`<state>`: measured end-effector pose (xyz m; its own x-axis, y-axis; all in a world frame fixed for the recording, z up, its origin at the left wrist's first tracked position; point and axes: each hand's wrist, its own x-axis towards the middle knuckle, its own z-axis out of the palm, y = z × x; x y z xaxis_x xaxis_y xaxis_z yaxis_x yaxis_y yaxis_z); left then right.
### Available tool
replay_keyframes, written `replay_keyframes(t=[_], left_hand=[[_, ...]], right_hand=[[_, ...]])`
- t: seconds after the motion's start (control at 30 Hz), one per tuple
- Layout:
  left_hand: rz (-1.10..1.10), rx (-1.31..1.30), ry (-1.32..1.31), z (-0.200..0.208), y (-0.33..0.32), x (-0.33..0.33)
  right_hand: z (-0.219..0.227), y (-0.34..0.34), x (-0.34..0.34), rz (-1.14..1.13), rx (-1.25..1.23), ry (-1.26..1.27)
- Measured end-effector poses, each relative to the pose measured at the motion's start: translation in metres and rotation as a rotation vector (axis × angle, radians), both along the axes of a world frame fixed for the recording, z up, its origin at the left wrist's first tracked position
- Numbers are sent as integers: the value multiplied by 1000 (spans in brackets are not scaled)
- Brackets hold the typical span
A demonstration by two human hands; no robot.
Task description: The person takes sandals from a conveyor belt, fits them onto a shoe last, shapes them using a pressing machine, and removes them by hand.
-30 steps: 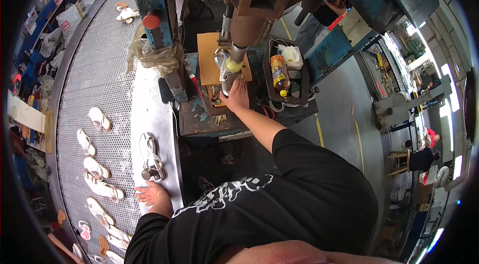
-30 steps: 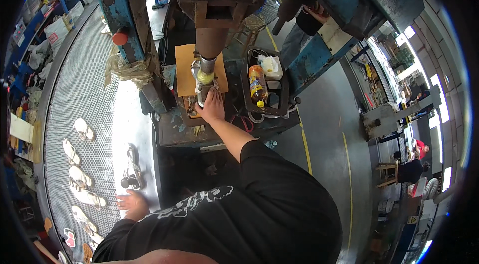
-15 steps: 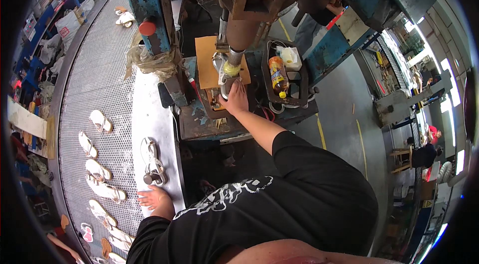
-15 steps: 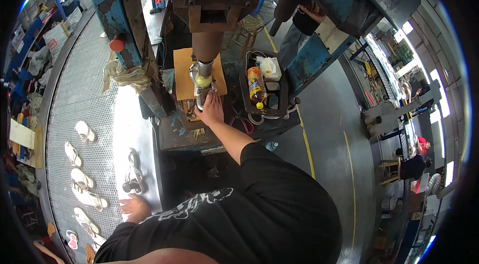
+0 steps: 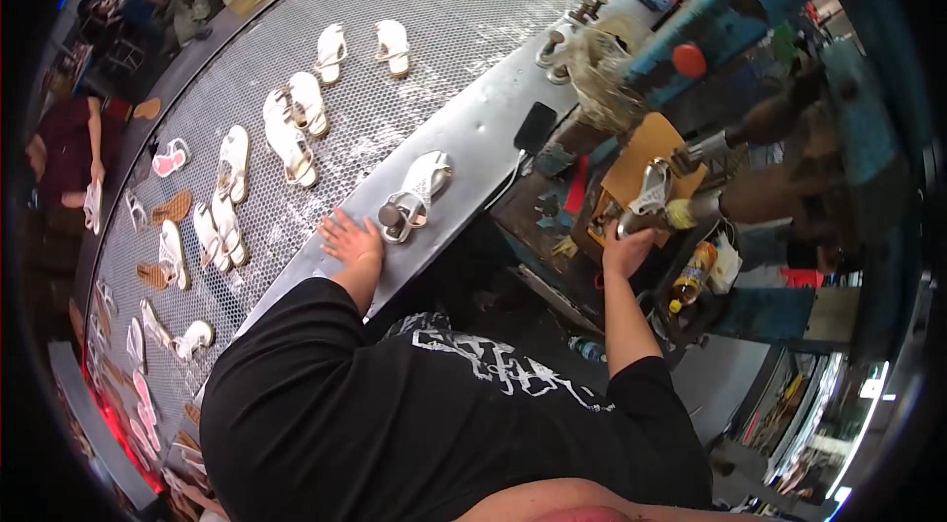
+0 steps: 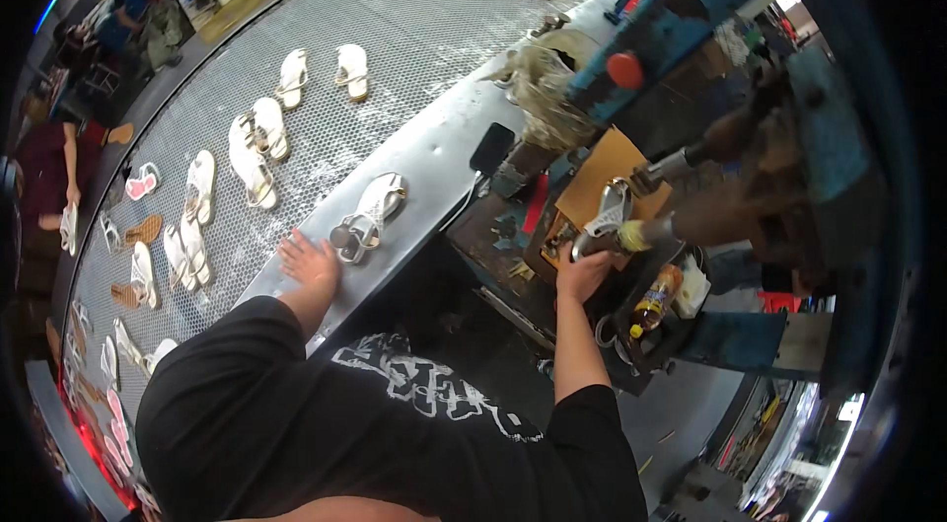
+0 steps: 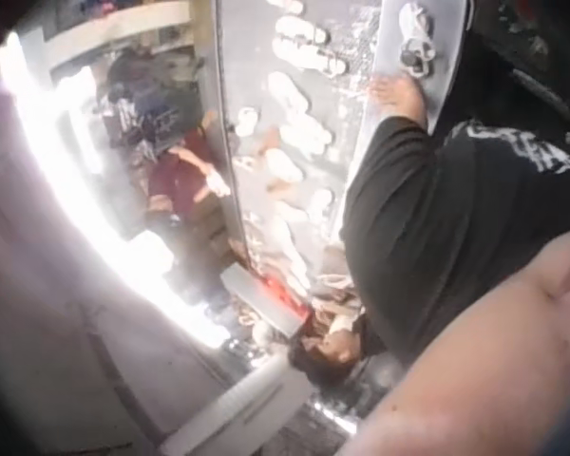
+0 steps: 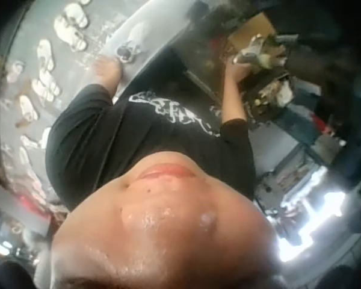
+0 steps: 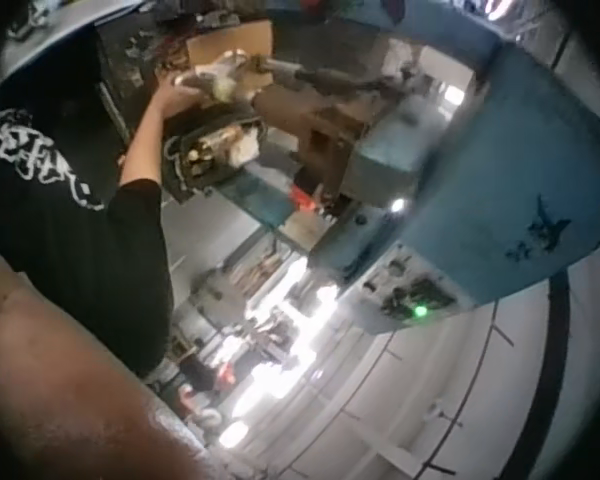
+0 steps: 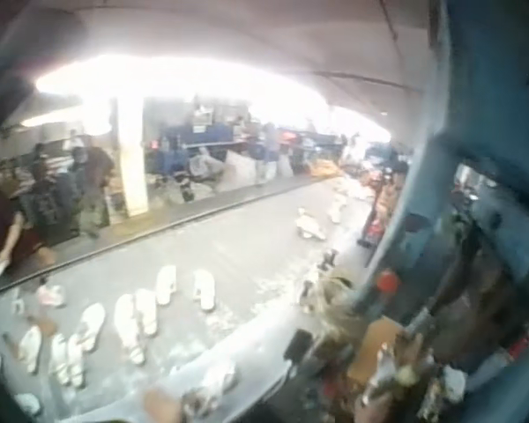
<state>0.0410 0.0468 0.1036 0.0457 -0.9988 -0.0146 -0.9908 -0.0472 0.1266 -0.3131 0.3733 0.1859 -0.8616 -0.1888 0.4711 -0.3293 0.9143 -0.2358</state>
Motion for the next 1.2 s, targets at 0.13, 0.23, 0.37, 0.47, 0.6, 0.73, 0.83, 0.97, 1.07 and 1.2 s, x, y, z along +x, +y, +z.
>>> replay_keyframes(t=[0.13, 0.23, 0.37, 0.47, 0.6, 0.73, 0.83, 0.97, 1.07, 1.2], left_hand=[[-17, 108, -4, 4, -2, -3], [-18, 89, -14, -1, 0, 5], [-58, 14, 4, -15, -2, 17], [-68, 51, 77, -4, -4, 19], [-132, 193, 178, 13, -6, 38], [-472, 93, 470, 17, -20, 63], [-901, -4, 698, 49, -59, 31], [-733, -13, 668, 26, -139, -53], [-669, -47, 577, 9, -209, -127], [-484, -58, 455, -8, -289, -217]], right_hand=[[-10, 8, 0, -60, 68, 53], [-7, 5, -4, -45, 66, -38], [6, -11, 0, -76, 4, -116], [-5, -3, -7, -62, 22, 24], [-8, -5, -8, -52, -28, -72], [-4, 10, -10, -34, 2, -206], [-4, 18, -7, -83, -124, -284], [14, 0, 0, -29, -218, -327], [18, -8, 8, -39, -447, -222], [27, -15, 8, -75, -510, -86]])
